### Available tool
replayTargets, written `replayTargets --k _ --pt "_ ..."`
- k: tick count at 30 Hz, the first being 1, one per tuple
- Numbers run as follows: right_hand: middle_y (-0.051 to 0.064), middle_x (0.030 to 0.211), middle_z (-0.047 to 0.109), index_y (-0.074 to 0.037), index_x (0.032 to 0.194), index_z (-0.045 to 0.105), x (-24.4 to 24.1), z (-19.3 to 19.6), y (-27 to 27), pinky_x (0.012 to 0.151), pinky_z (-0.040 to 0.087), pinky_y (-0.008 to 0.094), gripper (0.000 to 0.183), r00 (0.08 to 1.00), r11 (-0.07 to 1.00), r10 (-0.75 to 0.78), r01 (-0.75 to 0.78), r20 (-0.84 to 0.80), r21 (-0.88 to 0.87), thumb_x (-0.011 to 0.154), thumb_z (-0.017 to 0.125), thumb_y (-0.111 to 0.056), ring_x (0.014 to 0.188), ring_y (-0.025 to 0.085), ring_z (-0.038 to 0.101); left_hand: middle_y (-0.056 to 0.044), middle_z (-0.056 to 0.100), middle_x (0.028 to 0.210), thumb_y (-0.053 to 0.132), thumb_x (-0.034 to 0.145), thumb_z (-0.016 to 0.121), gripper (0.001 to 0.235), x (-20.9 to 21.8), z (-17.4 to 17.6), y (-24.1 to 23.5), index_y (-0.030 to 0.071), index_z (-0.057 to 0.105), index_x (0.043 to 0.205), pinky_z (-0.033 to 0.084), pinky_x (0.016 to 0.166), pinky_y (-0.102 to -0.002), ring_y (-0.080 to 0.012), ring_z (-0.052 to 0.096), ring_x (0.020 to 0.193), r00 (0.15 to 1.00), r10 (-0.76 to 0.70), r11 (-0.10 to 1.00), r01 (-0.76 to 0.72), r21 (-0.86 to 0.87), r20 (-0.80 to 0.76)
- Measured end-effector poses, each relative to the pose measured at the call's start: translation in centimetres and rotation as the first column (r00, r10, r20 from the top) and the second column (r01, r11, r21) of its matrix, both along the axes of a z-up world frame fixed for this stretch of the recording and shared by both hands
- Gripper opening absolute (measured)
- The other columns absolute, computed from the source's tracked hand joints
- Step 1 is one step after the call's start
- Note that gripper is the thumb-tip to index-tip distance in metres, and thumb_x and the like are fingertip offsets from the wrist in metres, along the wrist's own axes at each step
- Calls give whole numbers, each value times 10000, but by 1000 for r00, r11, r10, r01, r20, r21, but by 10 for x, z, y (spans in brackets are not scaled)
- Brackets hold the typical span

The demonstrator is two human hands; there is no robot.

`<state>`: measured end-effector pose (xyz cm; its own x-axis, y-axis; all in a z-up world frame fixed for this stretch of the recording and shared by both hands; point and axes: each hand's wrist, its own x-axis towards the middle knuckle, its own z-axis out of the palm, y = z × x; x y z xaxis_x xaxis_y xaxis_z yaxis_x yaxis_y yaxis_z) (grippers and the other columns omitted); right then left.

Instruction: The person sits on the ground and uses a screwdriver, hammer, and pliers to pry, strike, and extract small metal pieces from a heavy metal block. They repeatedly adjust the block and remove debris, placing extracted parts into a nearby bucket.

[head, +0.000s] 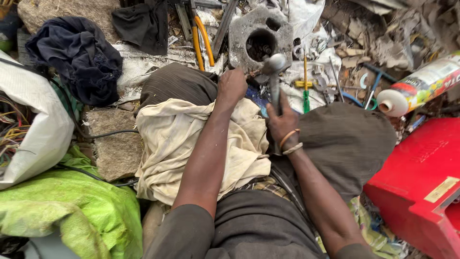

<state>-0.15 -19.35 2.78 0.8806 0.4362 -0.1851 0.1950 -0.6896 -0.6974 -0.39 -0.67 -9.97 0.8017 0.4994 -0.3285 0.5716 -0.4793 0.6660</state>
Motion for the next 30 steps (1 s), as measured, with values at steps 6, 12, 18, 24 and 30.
replayTargets --k 6,12,18,24,30 --pt "66 734 586 5 1284 605 -7 -22 -58 380 433 338 374 824 875 -237 411 -514 256 999 667 -230 493 142 566 -242 721 1044 239 955 612 266 5 34 6 34 738 1069 504 891 -527 -436 665 1026 997 78 993 -75 -96 27" --pt "162 917 675 -9 1231 640 6 -77 -81 534 521 340 356 468 801 -66 551 -881 232 927 710 -181 627 202 618 -140 789 1090 266 959 679 337 3 59 15 46 725 1210 537 896 -367 -233 742 991 960 171 866 -39 -498 222" --pt "192 1117 658 -100 1167 775 43 -73 -31 869 542 463 300 985 979 28 7 170 -202 953 758 -310 981 315 660 -126 763 1024 204 965 713 321 6 61 21 -32 727 1183 546 811 -308 -163 659 902 797 516 705 -187 -684 313" --pt "178 1107 649 -79 1183 705 99 -112 51 856 542 459 348 926 981 188 -159 328 -115 880 807 -215 988 361 649 -132 772 1032 227 947 693 347 6 24 16 -26 714 1183 565 828 -318 -175 688 916 796 505 737 -195 -647 334" --pt "276 1133 610 -43 1209 690 106 -139 45 917 487 530 372 881 964 264 -243 392 -105 848 724 -125 1060 469 585 -204 758 1110 251 909 745 365 18 18 23 -7 735 1167 522 940 -445 -332 699 1059 613 484 875 -314 -369 624"
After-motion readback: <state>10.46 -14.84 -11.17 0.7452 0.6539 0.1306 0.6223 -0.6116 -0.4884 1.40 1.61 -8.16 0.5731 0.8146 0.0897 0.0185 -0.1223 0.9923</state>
